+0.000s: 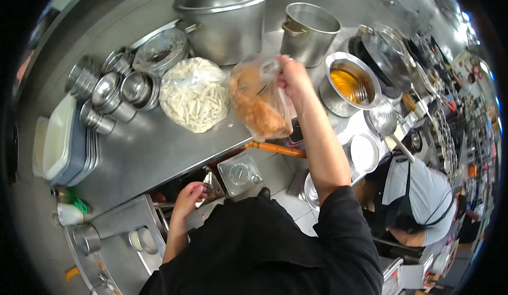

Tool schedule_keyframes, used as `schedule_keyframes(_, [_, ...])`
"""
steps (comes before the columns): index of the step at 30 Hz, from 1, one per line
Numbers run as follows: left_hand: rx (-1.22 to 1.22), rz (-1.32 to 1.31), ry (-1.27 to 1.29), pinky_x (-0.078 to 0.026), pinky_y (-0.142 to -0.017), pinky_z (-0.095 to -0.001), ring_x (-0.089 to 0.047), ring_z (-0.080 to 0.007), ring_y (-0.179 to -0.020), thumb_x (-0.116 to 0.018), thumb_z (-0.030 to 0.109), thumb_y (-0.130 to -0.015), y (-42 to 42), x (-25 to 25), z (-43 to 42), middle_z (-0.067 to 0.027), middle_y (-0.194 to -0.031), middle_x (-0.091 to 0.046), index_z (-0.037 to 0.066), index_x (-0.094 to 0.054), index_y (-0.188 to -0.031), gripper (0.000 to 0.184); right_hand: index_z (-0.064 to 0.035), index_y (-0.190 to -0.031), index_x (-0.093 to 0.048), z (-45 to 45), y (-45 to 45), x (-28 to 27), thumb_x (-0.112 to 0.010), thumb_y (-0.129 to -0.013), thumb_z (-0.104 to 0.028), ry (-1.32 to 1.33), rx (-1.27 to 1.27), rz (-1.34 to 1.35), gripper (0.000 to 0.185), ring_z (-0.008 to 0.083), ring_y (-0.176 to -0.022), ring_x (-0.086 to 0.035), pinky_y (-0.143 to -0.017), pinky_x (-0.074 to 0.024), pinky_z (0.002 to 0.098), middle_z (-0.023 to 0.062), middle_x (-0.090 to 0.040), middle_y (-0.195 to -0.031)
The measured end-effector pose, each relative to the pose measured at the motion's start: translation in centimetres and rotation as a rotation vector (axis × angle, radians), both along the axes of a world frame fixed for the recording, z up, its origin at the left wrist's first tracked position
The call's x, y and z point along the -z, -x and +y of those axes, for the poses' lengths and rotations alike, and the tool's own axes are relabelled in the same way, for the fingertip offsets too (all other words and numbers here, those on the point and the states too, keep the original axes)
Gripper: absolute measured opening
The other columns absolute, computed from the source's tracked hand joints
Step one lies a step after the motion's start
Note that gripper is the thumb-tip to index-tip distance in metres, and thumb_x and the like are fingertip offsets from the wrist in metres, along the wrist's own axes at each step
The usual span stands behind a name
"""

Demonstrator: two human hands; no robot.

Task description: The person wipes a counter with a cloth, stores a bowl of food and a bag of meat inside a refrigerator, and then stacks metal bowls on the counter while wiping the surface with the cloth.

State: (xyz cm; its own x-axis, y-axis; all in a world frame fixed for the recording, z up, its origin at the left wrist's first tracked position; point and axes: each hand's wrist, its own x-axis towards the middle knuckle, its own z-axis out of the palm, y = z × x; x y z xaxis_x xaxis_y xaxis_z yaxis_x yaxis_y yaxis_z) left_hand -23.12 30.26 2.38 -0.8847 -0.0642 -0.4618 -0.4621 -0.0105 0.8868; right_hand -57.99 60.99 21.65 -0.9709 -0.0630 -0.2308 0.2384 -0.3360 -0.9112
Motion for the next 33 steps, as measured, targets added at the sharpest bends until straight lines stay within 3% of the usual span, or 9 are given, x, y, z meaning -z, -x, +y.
schedule_keyframes(4, [0.086,0.007,0.010,-0.050,-0.077,-0.0276,-0.064,-0.0116,-0.092,-0.061,0.026,-0.098,2.2,0.5,1.7,-0.0022,-0.101,-0.068,0.005,-0.063,-0.120,0.030,-0.0140,-0.076,-0.049,1.0,-7.7,-1.4,-0.065,-0.094,-0.025,-0.090,-0.115,0.013,0.026,0.0074,-0.046,-0.031,-0.042,-0.0234,0.0258,-0.0051,-0.035,-0.059])
schedule_keyframes(9, [0.288,-0.096,0.030,-0.050,-0.077,-0.0291,-0.065,-0.0128,-0.091,-0.062,0.031,-0.097,3.4,4.2,0.3,-0.0031,-0.102,-0.068,0.007,-0.063,-0.119,0.032,-0.0156,-0.076,-0.051,4.4,-18.4,-2.0,-0.067,-0.092,-0.023,-0.238,0.099,-0.064,0.024,0.0042,-0.046,-0.030,-0.041,-0.0266,0.0218,-0.0081,-0.034,-0.061])
schedule_keyframes(14, [0.450,-0.168,0.045,-0.050,-0.074,-0.0291,-0.065,-0.0128,-0.089,-0.063,0.031,-0.096,5.3,6.4,0.3,-0.0039,-0.101,-0.068,0.007,-0.063,-0.118,0.033,-0.0114,-0.091,-0.064,9.0,-28.1,1.0,-0.066,-0.092,-0.024,-0.388,0.256,-0.194,0.013,0.0019,-0.050,-0.043,-0.043,-0.0307,0.0194,-0.0072,-0.054,-0.068])
schedule_keyframes(16, [0.545,-0.174,0.083,-0.050,-0.073,-0.0287,-0.065,-0.0126,-0.089,-0.063,0.031,-0.096,6.0,6.5,1.2,-0.0042,-0.101,-0.068,0.007,-0.063,-0.118,0.033,-0.0121,-0.091,-0.065,10.8,-32.5,2.7,-0.063,-0.093,-0.030,-0.415,0.288,-0.206,0.018,0.0019,-0.054,-0.039,-0.048,-0.0294,0.0197,-0.0086,-0.052,-0.071])
schedule_keyframes(20, [0.700,-0.176,0.188,-0.049,-0.067,-0.0280,-0.065,-0.0118,-0.081,-0.064,0.030,-0.095,7.6,9.2,3.0,-0.0018,-0.097,-0.068,0.008,-0.064,-0.118,0.031,-0.0071,-0.092,-0.069,14.4,-42.1,5.6,-0.064,-0.090,-0.022,-0.402,0.518,-0.337,0.016,0.0029,-0.060,-0.044,-0.051,-0.0333,0.0216,-0.0072,-0.057,-0.072])
schedule_keyframes(26, [0.992,-0.165,0.281,-0.051,-0.061,-0.0270,-0.066,-0.0143,-0.078,-0.061,0.031,-0.098,7.4,10.0,13.1,-0.0075,-0.103,-0.068,0.005,-0.060,-0.122,0.036,-0.0045,-0.087,-0.068,19.4,-60.0,13.4,-0.065,-0.087,-0.017,-0.544,0.892,-0.385,0.013,0.0062,-0.066,-0.047,-0.060,-0.0379,0.0245,-0.0057,-0.059,-0.074])
schedule_keyframes(30, [1.195,-0.062,0.308,-0.051,-0.061,-0.0272,-0.066,-0.0146,-0.080,-0.060,0.033,-0.098,3.9,9.0,24.3,-0.0061,-0.102,-0.067,0.005,-0.060,-0.120,0.035,-0.0045,-0.085,-0.068,21.9,-72.7,13.9,-0.065,-0.087,-0.017,-0.534,1.057,-0.472,0.014,0.0075,-0.067,-0.048,-0.061,-0.0395,0.0265,-0.0050,-0.058,-0.072])
schedule_keyframes(32, [1.289,-0.019,0.316,-0.051,-0.062,-0.0279,-0.066,-0.0151,-0.081,-0.060,0.032,-0.098,0.7,9.2,30.9,-0.0060,-0.102,-0.067,0.006,-0.060,-0.118,0.033,-0.0024,-0.087,-0.069,22.7,-78.7,15.5,-0.062,-0.087,-0.029,-0.692,1.232,-0.578,0.028,0.0154,-0.067,-0.058,-0.065,-0.0457,0.0340,0.0067,-0.064,-0.069])
schedule_keyframes(33, [1.313,-0.038,0.273,-0.051,-0.064,-0.0281,-0.066,-0.0147,-0.081,-0.061,0.032,-0.098,-1.5,9.4,34.4,-0.0046,-0.101,-0.067,0.007,-0.062,-0.117,0.031,-0.0027,-0.088,-0.070,24.2,-82.2,19.0,-0.060,-0.087,-0.033,-0.704,1.348,-0.581,0.032,0.0224,-0.072,-0.064,-0.068,-0.0486,0.0390,0.0120,-0.068,-0.075])
